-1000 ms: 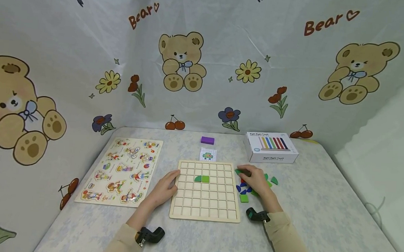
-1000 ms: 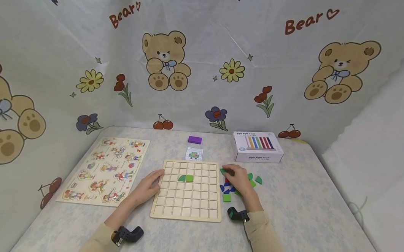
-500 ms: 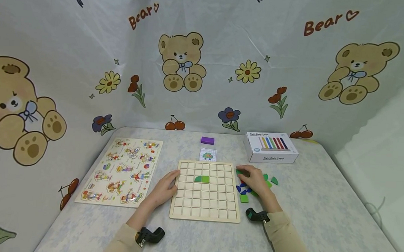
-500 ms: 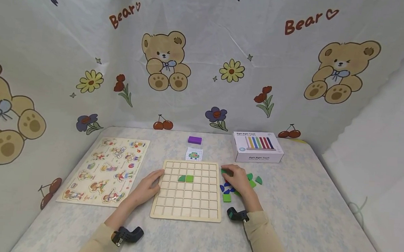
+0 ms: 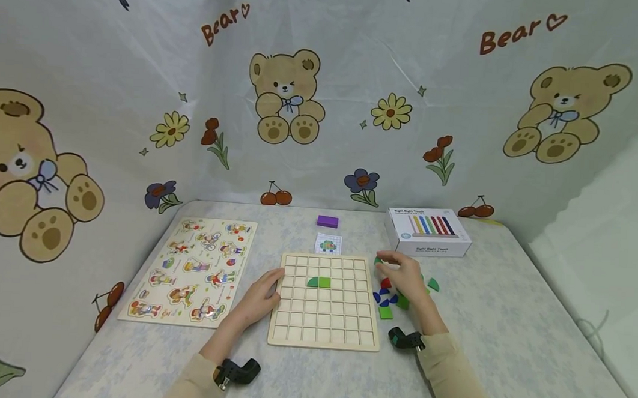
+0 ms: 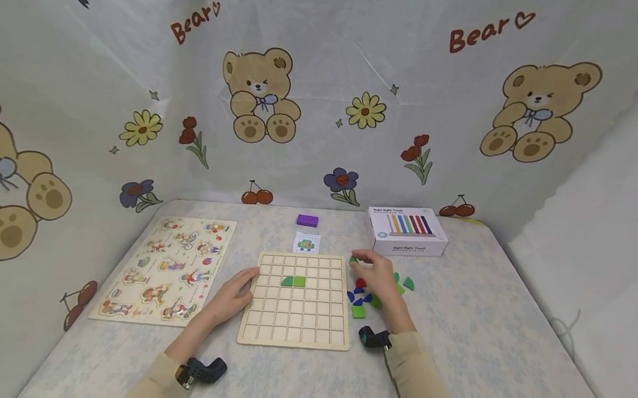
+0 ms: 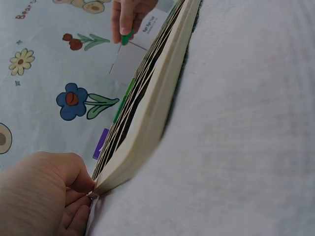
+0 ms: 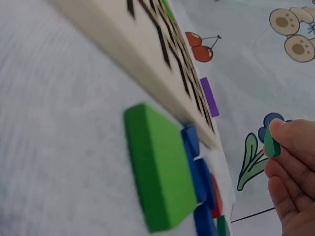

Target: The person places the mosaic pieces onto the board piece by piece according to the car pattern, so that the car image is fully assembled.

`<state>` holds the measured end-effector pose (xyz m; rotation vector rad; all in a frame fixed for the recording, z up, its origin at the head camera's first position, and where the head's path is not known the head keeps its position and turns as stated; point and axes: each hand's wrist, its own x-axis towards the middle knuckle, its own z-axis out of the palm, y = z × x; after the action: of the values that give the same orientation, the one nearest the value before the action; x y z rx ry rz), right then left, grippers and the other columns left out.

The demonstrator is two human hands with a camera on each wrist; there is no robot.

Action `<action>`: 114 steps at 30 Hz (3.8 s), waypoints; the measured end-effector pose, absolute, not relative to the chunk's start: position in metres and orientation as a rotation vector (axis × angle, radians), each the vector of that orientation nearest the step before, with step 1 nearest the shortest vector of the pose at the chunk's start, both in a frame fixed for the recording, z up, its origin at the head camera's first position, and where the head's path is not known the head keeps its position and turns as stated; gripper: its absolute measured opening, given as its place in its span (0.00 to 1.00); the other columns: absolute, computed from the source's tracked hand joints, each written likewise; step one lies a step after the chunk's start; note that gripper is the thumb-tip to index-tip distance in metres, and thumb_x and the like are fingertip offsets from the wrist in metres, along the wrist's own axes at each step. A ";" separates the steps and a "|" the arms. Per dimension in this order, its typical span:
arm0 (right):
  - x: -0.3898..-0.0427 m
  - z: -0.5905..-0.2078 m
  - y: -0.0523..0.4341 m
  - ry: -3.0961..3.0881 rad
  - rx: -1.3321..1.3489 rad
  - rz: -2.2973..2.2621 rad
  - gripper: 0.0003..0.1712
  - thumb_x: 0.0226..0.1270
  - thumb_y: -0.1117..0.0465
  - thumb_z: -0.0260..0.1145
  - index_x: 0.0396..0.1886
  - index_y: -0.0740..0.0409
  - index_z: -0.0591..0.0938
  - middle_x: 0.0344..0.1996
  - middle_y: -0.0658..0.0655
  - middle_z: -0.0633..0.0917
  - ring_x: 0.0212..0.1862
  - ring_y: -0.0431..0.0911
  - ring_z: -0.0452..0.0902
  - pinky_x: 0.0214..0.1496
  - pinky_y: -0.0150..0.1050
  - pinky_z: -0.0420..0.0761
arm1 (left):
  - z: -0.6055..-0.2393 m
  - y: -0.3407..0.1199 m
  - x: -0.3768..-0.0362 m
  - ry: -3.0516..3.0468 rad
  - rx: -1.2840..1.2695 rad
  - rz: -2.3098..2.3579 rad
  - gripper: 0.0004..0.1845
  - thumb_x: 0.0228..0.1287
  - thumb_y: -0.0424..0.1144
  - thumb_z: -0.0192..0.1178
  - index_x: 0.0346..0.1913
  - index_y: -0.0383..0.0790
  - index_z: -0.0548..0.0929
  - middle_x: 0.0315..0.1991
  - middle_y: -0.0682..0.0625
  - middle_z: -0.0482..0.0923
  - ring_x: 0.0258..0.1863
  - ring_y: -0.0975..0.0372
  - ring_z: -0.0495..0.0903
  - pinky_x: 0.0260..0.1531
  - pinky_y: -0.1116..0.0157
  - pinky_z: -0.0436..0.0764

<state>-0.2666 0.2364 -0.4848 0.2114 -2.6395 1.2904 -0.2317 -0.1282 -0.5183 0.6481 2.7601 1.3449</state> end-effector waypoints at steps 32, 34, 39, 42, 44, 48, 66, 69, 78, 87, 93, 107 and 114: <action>-0.245 -0.468 0.168 -2.640 0.458 1.427 0.19 0.60 0.60 0.69 0.50 0.60 0.82 0.44 0.54 0.84 0.50 0.53 0.77 0.49 0.51 0.78 | -0.516 -0.127 -0.232 2.782 0.642 1.330 0.31 0.60 0.26 0.52 0.68 0.29 0.63 0.67 0.38 0.61 0.67 0.48 0.59 0.64 0.52 0.61; -0.244 -0.469 0.166 -2.643 0.461 1.436 0.19 0.59 0.59 0.69 0.50 0.60 0.82 0.44 0.53 0.84 0.50 0.53 0.77 0.48 0.51 0.78 | -0.516 -0.127 -0.232 2.778 0.632 1.327 0.31 0.60 0.27 0.52 0.68 0.29 0.63 0.67 0.38 0.61 0.67 0.49 0.59 0.64 0.52 0.61; -0.244 -0.473 0.161 -2.620 0.487 1.433 0.19 0.57 0.61 0.71 0.49 0.59 0.83 0.43 0.52 0.84 0.48 0.50 0.78 0.46 0.48 0.79 | -0.517 -0.127 -0.232 2.766 0.614 1.321 0.31 0.61 0.28 0.52 0.69 0.31 0.62 0.68 0.40 0.61 0.68 0.51 0.58 0.65 0.54 0.60; -0.244 -0.475 0.158 -2.615 0.498 1.429 0.18 0.57 0.61 0.71 0.48 0.58 0.84 0.43 0.52 0.85 0.48 0.51 0.78 0.46 0.47 0.79 | -0.517 -0.127 -0.232 2.761 0.621 1.329 0.31 0.61 0.28 0.52 0.69 0.30 0.62 0.68 0.39 0.60 0.68 0.50 0.58 0.64 0.54 0.60; -0.244 -0.476 0.157 -2.632 0.490 1.429 0.17 0.57 0.61 0.71 0.48 0.57 0.84 0.43 0.51 0.85 0.48 0.50 0.78 0.46 0.46 0.80 | -0.516 -0.127 -0.232 2.762 0.629 1.329 0.31 0.61 0.28 0.52 0.69 0.30 0.62 0.68 0.39 0.60 0.68 0.50 0.58 0.64 0.53 0.60; -0.246 -0.480 0.157 -2.666 0.485 1.428 0.17 0.58 0.60 0.70 0.48 0.56 0.84 0.44 0.49 0.84 0.48 0.50 0.78 0.45 0.43 0.80 | -0.516 -0.128 -0.232 2.762 0.642 1.327 0.31 0.61 0.27 0.52 0.69 0.29 0.62 0.67 0.38 0.60 0.68 0.49 0.58 0.64 0.52 0.60; -0.249 -0.505 0.154 -2.690 0.569 1.378 0.16 0.56 0.63 0.72 0.46 0.54 0.85 0.44 0.49 0.84 0.47 0.43 0.79 0.50 0.39 0.78 | -0.517 -0.127 -0.232 2.756 0.620 1.330 0.31 0.62 0.29 0.52 0.69 0.32 0.62 0.68 0.40 0.60 0.68 0.50 0.57 0.64 0.53 0.60; -0.249 -0.506 0.154 -2.687 0.575 1.340 0.15 0.55 0.63 0.72 0.45 0.54 0.85 0.44 0.49 0.84 0.47 0.43 0.79 0.50 0.40 0.78 | -0.518 -0.127 -0.232 2.758 0.619 1.332 0.31 0.62 0.28 0.52 0.70 0.32 0.62 0.68 0.40 0.60 0.68 0.50 0.57 0.64 0.52 0.60; -0.249 -0.508 0.155 -2.645 0.648 1.238 0.16 0.55 0.64 0.72 0.45 0.56 0.85 0.42 0.50 0.84 0.48 0.47 0.78 0.50 0.42 0.78 | -0.518 -0.128 -0.232 2.764 0.618 1.334 0.31 0.61 0.28 0.53 0.69 0.32 0.62 0.68 0.40 0.61 0.68 0.51 0.57 0.64 0.53 0.60; -0.249 -0.509 0.155 -2.644 0.688 1.158 0.17 0.55 0.64 0.72 0.46 0.57 0.85 0.43 0.52 0.84 0.48 0.48 0.77 0.52 0.44 0.76 | -0.517 -0.128 -0.232 2.763 0.622 1.329 0.31 0.61 0.28 0.53 0.69 0.31 0.62 0.68 0.40 0.60 0.68 0.51 0.57 0.65 0.54 0.60; -0.249 -0.507 0.154 -2.660 0.683 1.159 0.17 0.55 0.64 0.72 0.47 0.57 0.85 0.44 0.51 0.84 0.49 0.48 0.77 0.53 0.45 0.75 | -0.517 -0.128 -0.232 2.770 0.625 1.316 0.31 0.61 0.28 0.53 0.69 0.31 0.63 0.68 0.40 0.61 0.68 0.50 0.57 0.65 0.53 0.59; -0.248 -0.507 0.153 -2.636 0.696 1.199 0.17 0.55 0.64 0.72 0.46 0.57 0.85 0.44 0.50 0.84 0.49 0.46 0.78 0.52 0.45 0.76 | -0.517 -0.128 -0.232 2.754 0.619 1.332 0.31 0.61 0.29 0.52 0.69 0.31 0.62 0.68 0.40 0.60 0.68 0.50 0.57 0.64 0.53 0.60; -0.248 -0.507 0.152 -2.641 0.691 1.192 0.15 0.55 0.65 0.72 0.45 0.57 0.85 0.43 0.50 0.84 0.48 0.47 0.77 0.53 0.46 0.75 | -0.518 -0.128 -0.232 2.760 0.619 1.326 0.31 0.61 0.29 0.52 0.69 0.31 0.62 0.68 0.40 0.60 0.68 0.50 0.57 0.64 0.53 0.60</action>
<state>-0.2479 0.1522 -0.5065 0.6907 -2.6407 1.1924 -0.2324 -0.1278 -0.5180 0.6188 2.7599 1.3265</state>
